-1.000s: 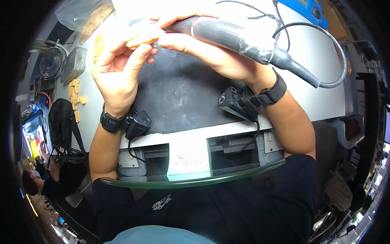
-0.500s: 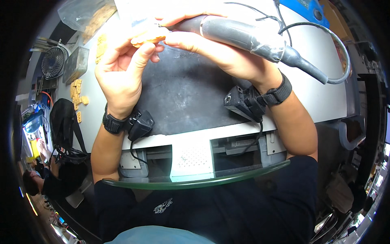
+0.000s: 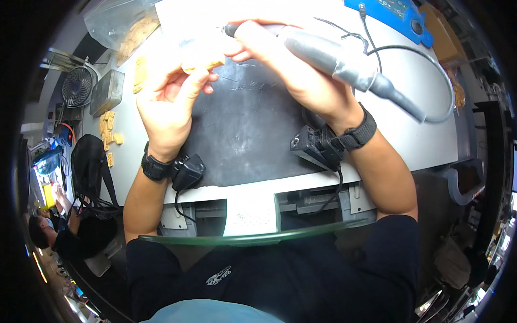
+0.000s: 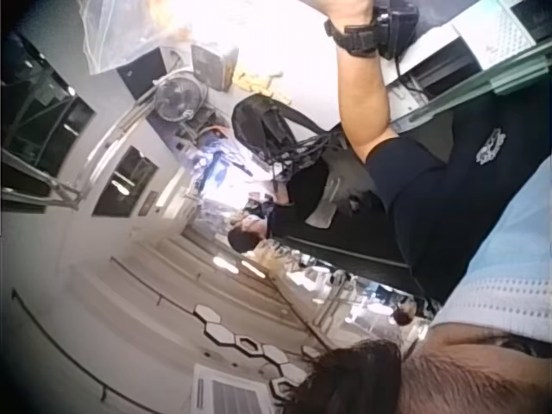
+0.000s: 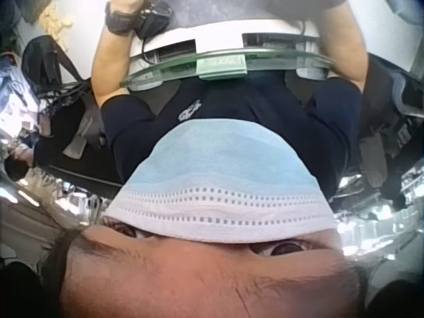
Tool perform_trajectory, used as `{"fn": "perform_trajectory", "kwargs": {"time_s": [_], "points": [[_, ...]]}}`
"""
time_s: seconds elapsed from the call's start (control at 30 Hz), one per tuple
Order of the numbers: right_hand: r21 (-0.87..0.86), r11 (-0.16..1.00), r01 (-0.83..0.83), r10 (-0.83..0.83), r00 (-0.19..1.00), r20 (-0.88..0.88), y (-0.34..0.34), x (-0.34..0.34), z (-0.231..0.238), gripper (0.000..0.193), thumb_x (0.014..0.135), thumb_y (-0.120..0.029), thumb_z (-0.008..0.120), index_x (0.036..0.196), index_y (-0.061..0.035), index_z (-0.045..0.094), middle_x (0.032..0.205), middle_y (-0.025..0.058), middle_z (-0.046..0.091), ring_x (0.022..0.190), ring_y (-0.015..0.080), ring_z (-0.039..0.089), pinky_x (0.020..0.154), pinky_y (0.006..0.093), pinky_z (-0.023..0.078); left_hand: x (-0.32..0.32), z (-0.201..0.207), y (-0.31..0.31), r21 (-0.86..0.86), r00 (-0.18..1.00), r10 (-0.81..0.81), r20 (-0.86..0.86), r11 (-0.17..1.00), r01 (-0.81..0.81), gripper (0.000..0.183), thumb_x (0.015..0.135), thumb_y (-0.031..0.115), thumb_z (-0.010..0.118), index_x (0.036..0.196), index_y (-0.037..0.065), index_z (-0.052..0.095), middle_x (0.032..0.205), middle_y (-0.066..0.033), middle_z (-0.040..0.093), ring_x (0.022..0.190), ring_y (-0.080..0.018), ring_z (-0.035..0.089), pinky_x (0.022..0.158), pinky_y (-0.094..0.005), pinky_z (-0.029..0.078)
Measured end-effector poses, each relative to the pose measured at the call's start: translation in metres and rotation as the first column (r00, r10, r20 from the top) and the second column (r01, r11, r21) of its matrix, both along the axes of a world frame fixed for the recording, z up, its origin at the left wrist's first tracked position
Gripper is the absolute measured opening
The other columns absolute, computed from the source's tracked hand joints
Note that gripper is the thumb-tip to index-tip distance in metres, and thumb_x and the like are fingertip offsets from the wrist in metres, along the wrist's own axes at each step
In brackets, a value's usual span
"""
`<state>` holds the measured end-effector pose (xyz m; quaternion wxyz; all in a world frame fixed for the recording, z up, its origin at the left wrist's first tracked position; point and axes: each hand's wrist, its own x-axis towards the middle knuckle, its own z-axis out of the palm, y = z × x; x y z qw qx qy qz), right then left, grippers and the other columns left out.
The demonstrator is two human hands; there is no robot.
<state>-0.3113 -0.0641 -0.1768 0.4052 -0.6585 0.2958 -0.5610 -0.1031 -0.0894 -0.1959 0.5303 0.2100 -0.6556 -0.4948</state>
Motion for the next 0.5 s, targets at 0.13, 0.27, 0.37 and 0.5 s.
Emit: {"fn": "perform_trajectory", "kwargs": {"time_s": [0.13,0.27,0.37,0.5], "points": [[0.056,0.998,-0.021,-0.008,0.884,0.468,-0.003,-0.005,-0.031,0.044,0.098,-0.028,0.049,0.126,0.0064,0.051,0.123,0.0197,0.058,0.113,0.0284,0.056,0.098,0.0417,0.044,0.0,0.007,-0.012,-0.036,0.98,-0.062,0.188,0.997,0.07,0.024,0.092,0.003,0.059,0.114,-0.003,0.057,0.102,-0.0193,0.067,0.086,-0.0234,0.068,0.07,-0.0284,0.055],[0.222,0.971,-0.089,-0.064,0.799,0.598,0.001,-0.008,-0.016,0.069,0.096,-0.051,0.04,0.128,0.0092,0.046,0.125,0.0258,0.055,0.114,0.0359,0.054,0.097,0.0474,0.044,0.002,0.009,-0.013,0.087,0.978,-0.12,0.171,0.991,0.106,0.023,0.093,0.003,0.056,0.115,-0.004,0.055,0.107,-0.0208,0.066,0.096,-0.0285,0.067,0.076,-0.031,0.057],[0.128,0.984,-0.125,0.048,0.873,0.486,0.0,-0.015,-0.019,0.069,0.096,-0.053,0.04,0.129,0.008,0.046,0.126,0.0259,0.054,0.114,0.037,0.055,0.095,0.0483,0.047,0.005,0.0,-0.009,0.138,0.99,-0.102,0.1,0.987,0.087,0.023,0.092,0.001,0.057,0.113,-0.008,0.055,0.106,-0.0224,0.066,0.097,-0.0293,0.067,0.079,-0.0327,0.058],[0.096,0.982,-0.16,0.077,0.815,0.575,0.0,-0.014,-0.021,0.06,0.096,-0.045,0.045,0.129,0.0059,0.047,0.123,0.0256,0.056,0.112,0.0369,0.056,0.093,0.0498,0.048,0.008,-0.004,-0.007,0.138,0.993,-0.105,0.046,0.986,0.098,0.025,0.09,-0.002,0.058,0.113,-0.012,0.053,0.105,-0.0237,0.066,0.096,-0.0273,0.067,0.08,-0.0327,0.058]]}}
